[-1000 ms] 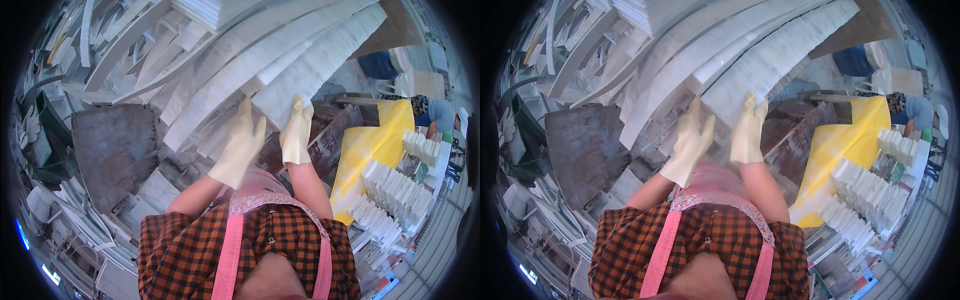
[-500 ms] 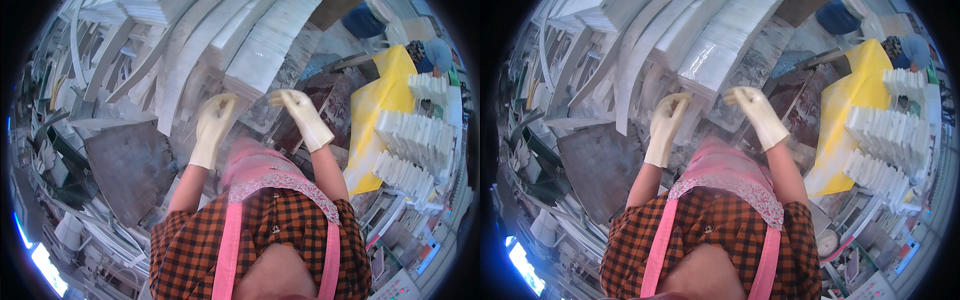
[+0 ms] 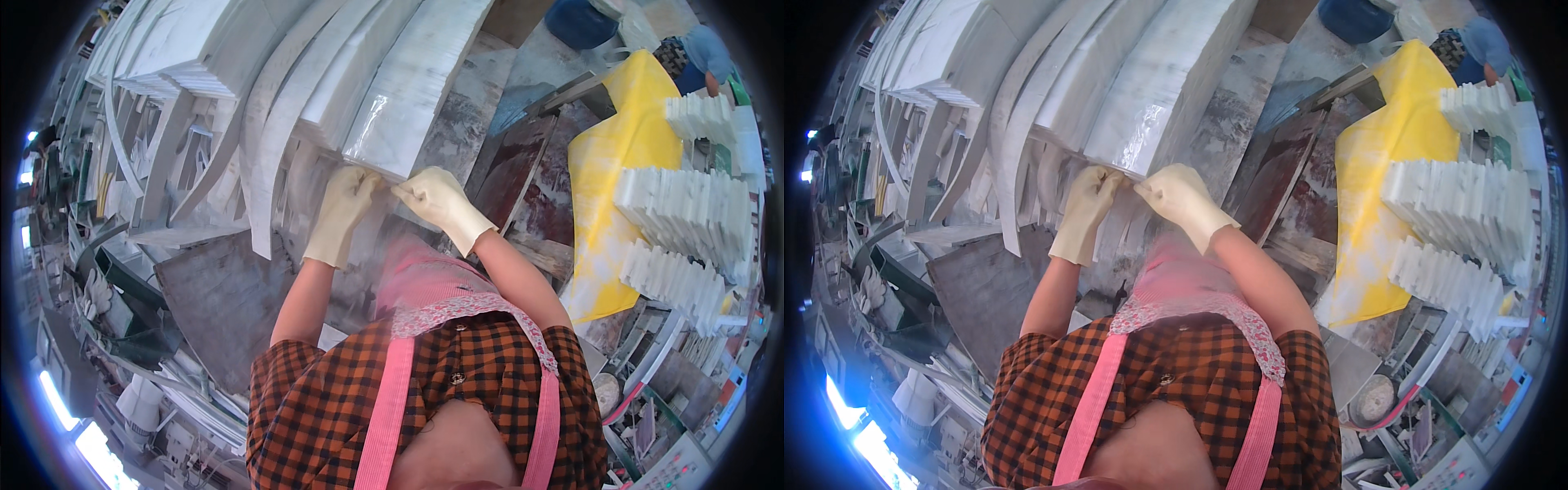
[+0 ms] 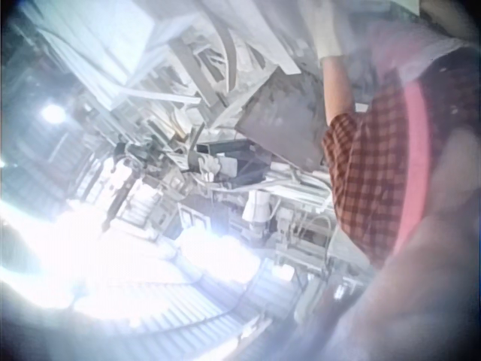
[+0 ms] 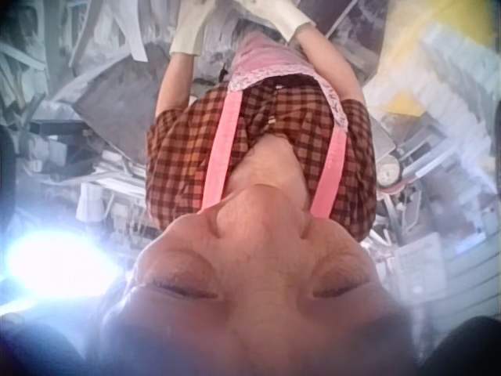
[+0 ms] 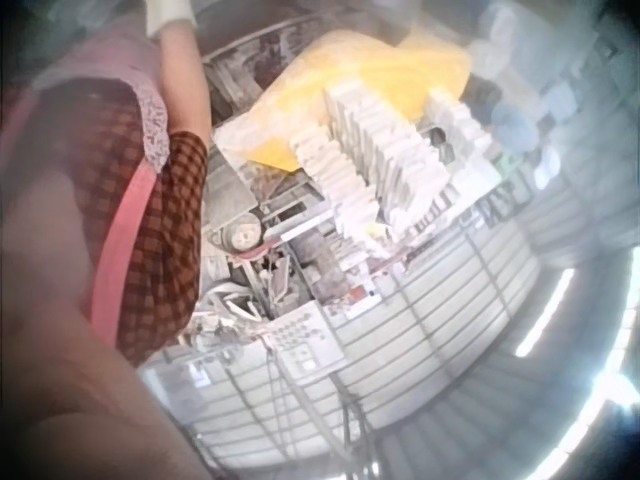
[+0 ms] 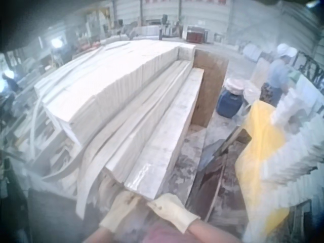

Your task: The person repeatedly picks up white rectangular tiles from a pile, places them on a yellow surface, and stacks them. The person also moves a long white strip and places it on a metal rack. The task involves handling tiles and strips in a workshop setting.

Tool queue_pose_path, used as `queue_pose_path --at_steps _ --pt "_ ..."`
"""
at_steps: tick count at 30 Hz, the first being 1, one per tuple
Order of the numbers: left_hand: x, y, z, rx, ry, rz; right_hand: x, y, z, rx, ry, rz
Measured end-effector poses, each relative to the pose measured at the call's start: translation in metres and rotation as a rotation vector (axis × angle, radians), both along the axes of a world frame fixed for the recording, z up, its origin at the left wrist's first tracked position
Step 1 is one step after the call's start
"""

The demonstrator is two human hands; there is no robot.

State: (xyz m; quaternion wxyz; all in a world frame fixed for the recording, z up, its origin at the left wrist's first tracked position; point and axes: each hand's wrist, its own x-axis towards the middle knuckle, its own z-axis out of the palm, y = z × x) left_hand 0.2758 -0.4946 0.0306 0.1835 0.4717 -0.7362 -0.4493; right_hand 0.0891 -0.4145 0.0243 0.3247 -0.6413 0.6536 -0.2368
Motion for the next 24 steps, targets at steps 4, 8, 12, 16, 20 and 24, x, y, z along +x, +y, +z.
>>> queue_pose_path --at_steps 4,8,12,16,20,24 --pt "0.000 -0.002 -0.005 0.055 0.013 -0.012 -0.001 0.001 0.016 0.012 -0.009 -0.011" --pt "-0.002 0.000 -0.003 -0.013 0.057 -0.013 -0.016 -0.005 0.073 0.161 0.010 -0.223" --pt "-0.003 0.021 0.011 0.104 0.170 0.125 -0.024 -0.035 0.103 -0.594 0.490 0.069" --pt "-0.010 0.031 0.023 0.446 0.528 0.403 -0.006 -0.052 0.092 -0.409 0.635 0.122" --pt "-0.019 0.021 0.026 0.422 0.401 0.393 -0.001 -0.057 0.082 -0.410 0.613 0.093" --pt "-0.020 0.018 0.030 0.393 0.403 0.401 -0.002 -0.059 0.082 -0.455 0.632 0.085"
